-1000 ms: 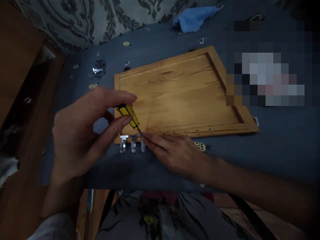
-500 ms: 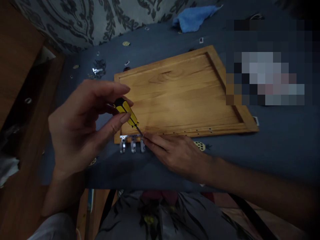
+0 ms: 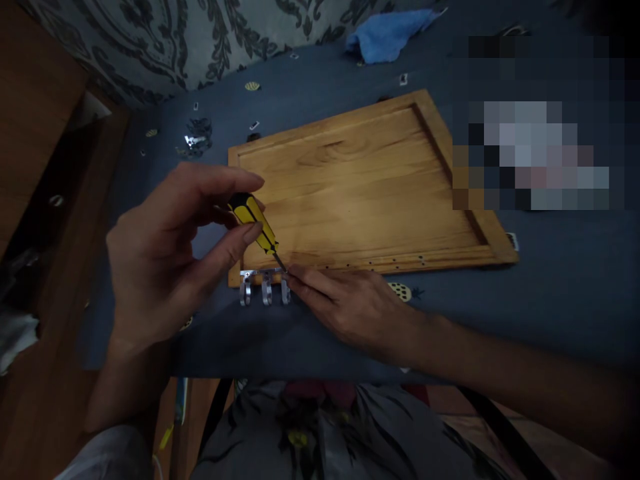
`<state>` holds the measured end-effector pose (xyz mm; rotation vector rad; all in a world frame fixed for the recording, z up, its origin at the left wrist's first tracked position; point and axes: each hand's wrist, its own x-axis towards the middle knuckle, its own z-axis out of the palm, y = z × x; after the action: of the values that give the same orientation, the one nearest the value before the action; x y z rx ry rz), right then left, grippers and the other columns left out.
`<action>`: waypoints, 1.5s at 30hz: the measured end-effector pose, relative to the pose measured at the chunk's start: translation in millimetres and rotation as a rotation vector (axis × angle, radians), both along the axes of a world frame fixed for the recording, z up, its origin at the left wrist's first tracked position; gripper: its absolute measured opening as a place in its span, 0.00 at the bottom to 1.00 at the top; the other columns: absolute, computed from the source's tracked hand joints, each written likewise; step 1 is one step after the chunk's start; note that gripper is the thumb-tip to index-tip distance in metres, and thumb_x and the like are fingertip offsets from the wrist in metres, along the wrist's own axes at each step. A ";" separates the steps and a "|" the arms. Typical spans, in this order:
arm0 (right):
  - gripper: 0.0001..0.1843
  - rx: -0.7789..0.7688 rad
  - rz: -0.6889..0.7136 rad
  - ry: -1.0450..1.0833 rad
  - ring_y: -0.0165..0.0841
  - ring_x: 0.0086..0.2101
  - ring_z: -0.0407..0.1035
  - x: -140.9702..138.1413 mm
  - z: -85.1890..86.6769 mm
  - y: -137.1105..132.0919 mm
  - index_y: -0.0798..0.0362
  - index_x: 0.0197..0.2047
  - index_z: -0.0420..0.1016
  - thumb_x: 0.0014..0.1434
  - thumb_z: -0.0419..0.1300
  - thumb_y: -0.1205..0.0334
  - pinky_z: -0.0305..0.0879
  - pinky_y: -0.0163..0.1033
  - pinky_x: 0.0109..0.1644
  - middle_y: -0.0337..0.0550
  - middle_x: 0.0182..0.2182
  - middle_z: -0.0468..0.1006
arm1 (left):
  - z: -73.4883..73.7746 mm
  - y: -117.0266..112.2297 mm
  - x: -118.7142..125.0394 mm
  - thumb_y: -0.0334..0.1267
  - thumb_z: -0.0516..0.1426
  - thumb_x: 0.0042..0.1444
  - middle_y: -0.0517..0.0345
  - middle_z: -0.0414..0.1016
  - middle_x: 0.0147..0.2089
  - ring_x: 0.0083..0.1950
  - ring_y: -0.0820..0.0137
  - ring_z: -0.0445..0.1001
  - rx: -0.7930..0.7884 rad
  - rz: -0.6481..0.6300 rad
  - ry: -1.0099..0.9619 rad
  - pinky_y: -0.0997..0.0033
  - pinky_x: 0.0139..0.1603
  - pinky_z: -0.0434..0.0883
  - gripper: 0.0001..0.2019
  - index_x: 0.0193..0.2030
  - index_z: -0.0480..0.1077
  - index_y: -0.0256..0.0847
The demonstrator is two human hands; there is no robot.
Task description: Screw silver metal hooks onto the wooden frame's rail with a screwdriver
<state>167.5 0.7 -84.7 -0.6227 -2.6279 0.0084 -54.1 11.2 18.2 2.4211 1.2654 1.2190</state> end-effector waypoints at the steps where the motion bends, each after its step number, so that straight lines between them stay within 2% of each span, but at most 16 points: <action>1: 0.18 0.008 -0.003 0.000 0.35 0.38 0.77 -0.1 0.3 0.0 0.61 0.58 0.74 0.68 0.52 0.74 0.75 0.39 0.36 0.53 0.53 0.80 | -1.7 0.4 -0.1 0.30 0.68 0.54 0.62 0.80 0.48 0.44 0.62 0.80 0.017 0.009 0.021 0.61 0.37 0.82 0.28 0.58 0.73 0.63; 5: 0.19 0.045 -0.026 -0.003 0.35 0.36 0.77 -0.8 0.3 0.4 0.60 0.57 0.75 0.67 0.51 0.74 0.73 0.39 0.34 0.48 0.53 0.80 | -4.8 0.4 2.5 0.31 0.70 0.52 0.62 0.82 0.45 0.36 0.65 0.80 0.112 0.057 0.066 0.64 0.31 0.80 0.26 0.55 0.75 0.61; 10: 0.19 0.039 -0.009 -0.008 0.35 0.36 0.77 -0.6 -1.6 0.5 0.61 0.57 0.75 0.68 0.51 0.74 0.73 0.40 0.34 0.51 0.52 0.80 | -0.7 -1.0 3.4 0.28 0.68 0.53 0.61 0.79 0.48 0.44 0.64 0.81 -0.022 -0.018 -0.067 0.63 0.39 0.84 0.27 0.57 0.75 0.58; 12: 0.18 0.033 -0.007 -0.006 0.35 0.37 0.77 -0.3 -1.9 0.3 0.61 0.57 0.75 0.67 0.52 0.74 0.73 0.40 0.35 0.51 0.53 0.80 | -0.6 -0.4 2.3 0.27 0.68 0.53 0.60 0.78 0.48 0.45 0.64 0.81 -0.060 -0.035 -0.079 0.62 0.40 0.84 0.27 0.57 0.74 0.57; 14: 0.18 0.020 -0.006 -0.002 0.36 0.38 0.77 0.1 -1.8 0.0 0.62 0.57 0.75 0.66 0.53 0.74 0.74 0.40 0.35 0.53 0.54 0.79 | -2.1 0.3 1.6 0.29 0.68 0.53 0.60 0.79 0.47 0.43 0.64 0.81 -0.049 -0.035 -0.054 0.63 0.38 0.83 0.27 0.57 0.74 0.59; 19: 0.21 0.009 0.008 -0.019 0.36 0.38 0.78 0.8 -0.8 0.0 0.62 0.59 0.73 0.65 0.53 0.75 0.76 0.41 0.35 0.54 0.55 0.78 | -4.6 -0.7 2.5 0.32 0.69 0.53 0.63 0.81 0.45 0.37 0.65 0.80 0.096 0.066 0.053 0.65 0.31 0.79 0.27 0.57 0.74 0.62; 26: 0.18 0.028 0.001 -0.006 0.36 0.38 0.79 0.6 -0.3 0.5 0.61 0.57 0.75 0.67 0.52 0.74 0.76 0.40 0.35 0.51 0.53 0.80 | 2.5 -2.4 3.0 0.30 0.68 0.54 0.61 0.79 0.47 0.45 0.63 0.80 -0.025 0.016 -0.052 0.62 0.40 0.84 0.26 0.57 0.75 0.60; 29: 0.17 0.021 -0.001 0.005 0.36 0.37 0.79 0.2 0.4 0.4 0.61 0.56 0.75 0.66 0.54 0.74 0.76 0.41 0.35 0.51 0.54 0.80 | -1.2 -0.5 3.7 0.30 0.69 0.53 0.62 0.80 0.46 0.42 0.64 0.81 -0.006 -0.015 -0.041 0.64 0.35 0.83 0.27 0.56 0.75 0.61; 33: 0.18 0.027 -0.012 -0.005 0.34 0.37 0.78 -0.6 0.4 0.1 0.61 0.58 0.74 0.66 0.54 0.74 0.75 0.39 0.35 0.51 0.54 0.80 | -3.1 -0.6 5.0 0.31 0.69 0.53 0.63 0.81 0.44 0.36 0.67 0.80 0.086 0.043 0.043 0.67 0.32 0.81 0.26 0.56 0.75 0.60; 39: 0.18 0.029 -0.010 -0.021 0.34 0.36 0.78 -0.5 -0.5 0.2 0.61 0.58 0.74 0.68 0.51 0.74 0.75 0.40 0.34 0.50 0.51 0.81 | 2.8 -2.4 3.7 0.29 0.68 0.54 0.63 0.80 0.47 0.44 0.66 0.80 -0.003 0.011 -0.018 0.67 0.39 0.83 0.25 0.56 0.75 0.58; 45: 0.19 0.047 -0.008 -0.030 0.35 0.36 0.78 -1.0 0.9 -0.2 0.61 0.58 0.74 0.67 0.51 0.74 0.76 0.41 0.35 0.50 0.53 0.80 | -3.6 -1.6 5.2 0.29 0.68 0.53 0.65 0.80 0.47 0.39 0.69 0.80 0.044 0.026 0.027 0.68 0.35 0.79 0.28 0.58 0.73 0.60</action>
<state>166.5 0.5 -83.7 -0.6212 -2.6460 -0.0653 -48.9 9.6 14.6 2.4674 1.2951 1.2386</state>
